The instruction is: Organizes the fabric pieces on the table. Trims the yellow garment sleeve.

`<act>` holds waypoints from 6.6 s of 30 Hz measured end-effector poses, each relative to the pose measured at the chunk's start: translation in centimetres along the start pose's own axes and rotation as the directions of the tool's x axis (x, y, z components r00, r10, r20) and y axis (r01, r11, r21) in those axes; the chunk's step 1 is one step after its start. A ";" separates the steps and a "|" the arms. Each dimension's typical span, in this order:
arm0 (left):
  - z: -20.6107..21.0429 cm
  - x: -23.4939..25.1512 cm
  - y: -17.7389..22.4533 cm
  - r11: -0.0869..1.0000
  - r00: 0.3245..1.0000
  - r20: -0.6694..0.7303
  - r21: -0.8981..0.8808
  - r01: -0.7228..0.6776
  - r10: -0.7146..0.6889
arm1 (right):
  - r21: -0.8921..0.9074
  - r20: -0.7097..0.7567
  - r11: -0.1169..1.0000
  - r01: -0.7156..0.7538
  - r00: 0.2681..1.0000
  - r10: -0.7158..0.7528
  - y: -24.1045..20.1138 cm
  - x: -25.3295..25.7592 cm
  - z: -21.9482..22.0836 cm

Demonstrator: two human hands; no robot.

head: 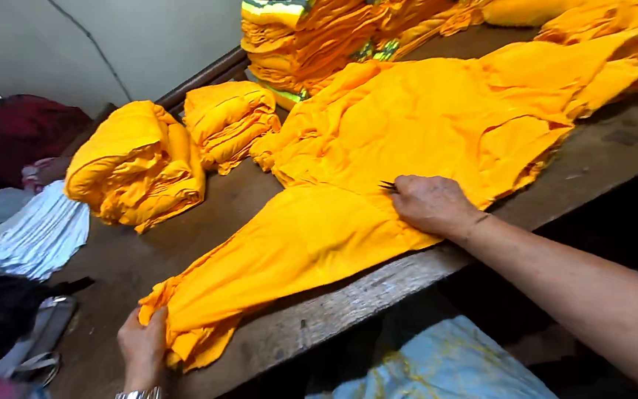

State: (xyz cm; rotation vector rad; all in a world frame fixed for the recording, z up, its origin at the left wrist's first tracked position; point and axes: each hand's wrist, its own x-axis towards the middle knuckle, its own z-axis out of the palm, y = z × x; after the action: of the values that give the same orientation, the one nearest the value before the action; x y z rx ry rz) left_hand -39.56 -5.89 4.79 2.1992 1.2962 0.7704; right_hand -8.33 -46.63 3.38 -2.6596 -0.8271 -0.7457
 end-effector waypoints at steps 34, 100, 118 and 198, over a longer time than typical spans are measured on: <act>-2.1 -18.4 2.5 0.793 0.971 0.225 -0.606 0.069 0.088 | 0.685 0.240 0.726 -0.062 0.960 -0.145 3.6 -4.7 -0.4; 8.7 -28.8 10.4 0.408 0.818 0.532 -0.811 0.420 0.217 | 0.850 -0.018 0.460 0.256 0.887 -0.461 -6.1 -17.1 -5.1; 7.6 -28.9 10.5 0.334 0.716 0.658 -0.746 0.576 0.233 | 0.490 -0.009 0.752 0.440 0.866 -0.500 -2.3 -18.7 -6.7; 7.5 -28.8 10.7 0.264 0.667 0.692 -0.722 0.639 0.276 | 0.949 0.164 0.300 -0.095 0.963 -0.214 -3.4 -17.8 -5.0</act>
State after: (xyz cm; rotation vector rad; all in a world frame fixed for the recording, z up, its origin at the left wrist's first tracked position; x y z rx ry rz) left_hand -39.24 -37.06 -0.35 0.9751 0.3690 0.2826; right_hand -24.88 -53.93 -1.86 -1.5663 -0.9961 0.1833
